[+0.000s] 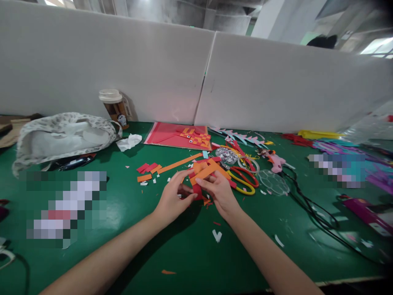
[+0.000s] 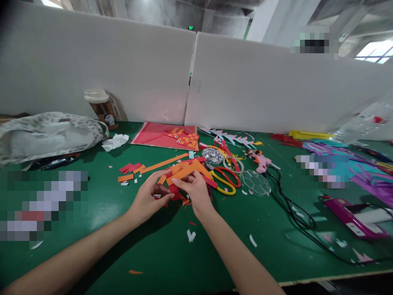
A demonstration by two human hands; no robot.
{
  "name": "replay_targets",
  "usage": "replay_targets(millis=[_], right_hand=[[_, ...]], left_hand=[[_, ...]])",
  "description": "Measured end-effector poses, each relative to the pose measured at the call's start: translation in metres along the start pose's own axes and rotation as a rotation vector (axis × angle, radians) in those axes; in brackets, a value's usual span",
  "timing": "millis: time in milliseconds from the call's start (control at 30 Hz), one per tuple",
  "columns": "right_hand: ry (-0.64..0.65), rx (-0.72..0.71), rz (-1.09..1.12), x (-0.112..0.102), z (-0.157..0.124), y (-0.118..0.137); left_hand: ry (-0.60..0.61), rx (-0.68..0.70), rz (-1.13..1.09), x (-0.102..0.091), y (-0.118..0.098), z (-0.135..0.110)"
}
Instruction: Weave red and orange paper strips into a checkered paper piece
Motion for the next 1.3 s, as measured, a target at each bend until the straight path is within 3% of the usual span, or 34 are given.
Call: replay_targets(millis=[500, 900, 1067, 1300], right_hand=[[-0.062, 0.102, 0.095, -0.007, -0.002, -0.013], [-0.072, -0.05, 0.057, -0.003, -0.002, -0.001], [-0.105, -0.168, -0.141, -0.005, -0.006, 0.012], [0.014, -0.282, -0.348, 0.006, -0.009, 0.017]], left_hand=[[0.007, 0.037, 0.031, 0.003, -0.002, -0.002], [0.062, -0.082, -0.025, 0.007, -0.001, -0.004], [-0.047, -0.144, -0.112, -0.004, 0.008, -0.002], [-0.057, -0.224, -0.193, -0.008, 0.026, 0.005]])
Point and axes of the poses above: each hand's wrist, its own z-axis towards the middle knuckle, its own x-axis out of the palm, y = z × x, the point moved 9 cm from there along z, towards the middle knuckle, and after that the axes turned 11 degrees about z, right-handed, at the moved point
